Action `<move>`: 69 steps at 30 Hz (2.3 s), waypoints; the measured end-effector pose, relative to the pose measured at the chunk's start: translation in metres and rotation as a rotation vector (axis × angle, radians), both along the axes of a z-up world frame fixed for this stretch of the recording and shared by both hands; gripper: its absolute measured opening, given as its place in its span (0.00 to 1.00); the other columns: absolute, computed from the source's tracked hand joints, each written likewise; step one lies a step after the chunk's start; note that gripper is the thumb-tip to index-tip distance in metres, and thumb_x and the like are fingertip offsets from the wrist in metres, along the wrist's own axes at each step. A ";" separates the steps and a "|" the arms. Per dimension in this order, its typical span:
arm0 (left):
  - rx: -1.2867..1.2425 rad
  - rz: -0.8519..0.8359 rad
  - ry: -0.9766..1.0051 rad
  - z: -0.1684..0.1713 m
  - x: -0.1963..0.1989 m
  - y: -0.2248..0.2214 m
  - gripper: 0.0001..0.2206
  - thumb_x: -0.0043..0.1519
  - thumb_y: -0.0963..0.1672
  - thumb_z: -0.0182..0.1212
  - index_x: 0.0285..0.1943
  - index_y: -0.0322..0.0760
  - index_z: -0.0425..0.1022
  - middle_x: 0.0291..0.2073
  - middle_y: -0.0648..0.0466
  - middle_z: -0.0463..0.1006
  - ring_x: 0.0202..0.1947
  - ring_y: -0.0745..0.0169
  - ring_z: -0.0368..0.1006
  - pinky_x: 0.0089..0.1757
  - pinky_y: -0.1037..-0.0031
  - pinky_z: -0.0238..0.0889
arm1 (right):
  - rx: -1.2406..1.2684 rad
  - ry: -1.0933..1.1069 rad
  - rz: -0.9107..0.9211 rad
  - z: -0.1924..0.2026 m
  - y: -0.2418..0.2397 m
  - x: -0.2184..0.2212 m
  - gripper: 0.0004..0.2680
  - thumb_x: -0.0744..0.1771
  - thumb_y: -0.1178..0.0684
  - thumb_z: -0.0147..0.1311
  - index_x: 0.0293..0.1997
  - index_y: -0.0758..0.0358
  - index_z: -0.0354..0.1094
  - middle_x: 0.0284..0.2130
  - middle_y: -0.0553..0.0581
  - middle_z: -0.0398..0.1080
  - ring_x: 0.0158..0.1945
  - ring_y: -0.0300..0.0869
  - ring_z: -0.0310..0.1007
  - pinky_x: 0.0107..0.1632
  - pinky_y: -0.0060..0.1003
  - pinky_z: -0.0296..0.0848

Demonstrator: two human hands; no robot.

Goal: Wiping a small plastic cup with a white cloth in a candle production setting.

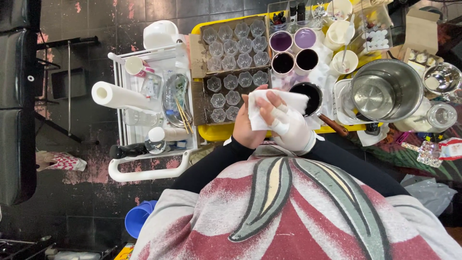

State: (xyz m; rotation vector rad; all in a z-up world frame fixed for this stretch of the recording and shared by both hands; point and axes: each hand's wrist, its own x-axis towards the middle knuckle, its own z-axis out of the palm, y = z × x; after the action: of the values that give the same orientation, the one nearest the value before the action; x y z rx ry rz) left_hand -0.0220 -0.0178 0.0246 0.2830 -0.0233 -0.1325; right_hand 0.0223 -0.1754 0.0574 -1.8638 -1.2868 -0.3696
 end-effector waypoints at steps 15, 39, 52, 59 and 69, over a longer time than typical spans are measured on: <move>0.139 0.011 0.051 0.014 0.010 0.017 0.33 0.65 0.60 0.53 0.70 0.37 0.59 0.61 0.46 0.70 0.70 0.42 0.65 0.68 0.55 0.61 | 0.402 1.469 0.246 -0.030 -0.041 -0.036 0.15 0.74 0.55 0.43 0.69 0.66 0.66 0.67 0.65 0.68 0.70 0.50 0.67 0.72 0.45 0.60; 0.197 -0.123 0.128 0.015 0.026 0.052 0.41 0.57 0.64 0.54 0.75 0.45 0.57 0.59 0.52 0.68 0.66 0.46 0.66 0.64 0.55 0.64 | -0.071 0.025 0.013 -0.018 -0.004 -0.032 0.19 0.67 0.66 0.51 0.67 0.58 0.61 0.63 0.55 0.67 0.73 0.50 0.65 0.77 0.46 0.65; 0.300 -0.261 0.208 0.002 0.014 0.057 0.38 0.64 0.65 0.39 0.77 0.46 0.57 0.71 0.52 0.66 0.70 0.52 0.63 0.66 0.56 0.59 | 0.141 0.350 -0.358 0.017 0.061 -0.039 0.29 0.61 0.75 0.42 0.72 0.61 0.61 0.69 0.63 0.64 0.72 0.54 0.67 0.71 0.41 0.65; -0.010 -0.269 0.370 0.002 0.016 0.064 0.35 0.60 0.65 0.49 0.63 0.41 0.63 0.55 0.49 0.73 0.66 0.40 0.65 0.60 0.48 0.65 | -0.032 -0.057 -0.194 -0.007 0.061 -0.039 0.24 0.61 0.66 0.56 0.66 0.63 0.65 0.62 0.65 0.68 0.68 0.58 0.65 0.69 0.53 0.65; 0.148 -0.165 0.110 -0.006 0.014 0.067 0.27 0.64 0.55 0.62 0.70 0.45 0.65 0.55 0.55 0.74 0.69 0.55 0.66 0.65 0.56 0.65 | -0.266 0.265 -0.087 0.027 0.017 -0.040 0.27 0.58 0.67 0.53 0.65 0.58 0.68 0.61 0.59 0.72 0.61 0.50 0.73 0.59 0.39 0.74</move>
State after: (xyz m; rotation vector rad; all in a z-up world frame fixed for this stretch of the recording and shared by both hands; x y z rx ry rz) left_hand -0.0084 0.0490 0.0189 0.4213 0.0730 -0.3144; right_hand -0.0180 -0.1583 0.0842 -2.1139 -1.1183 0.0081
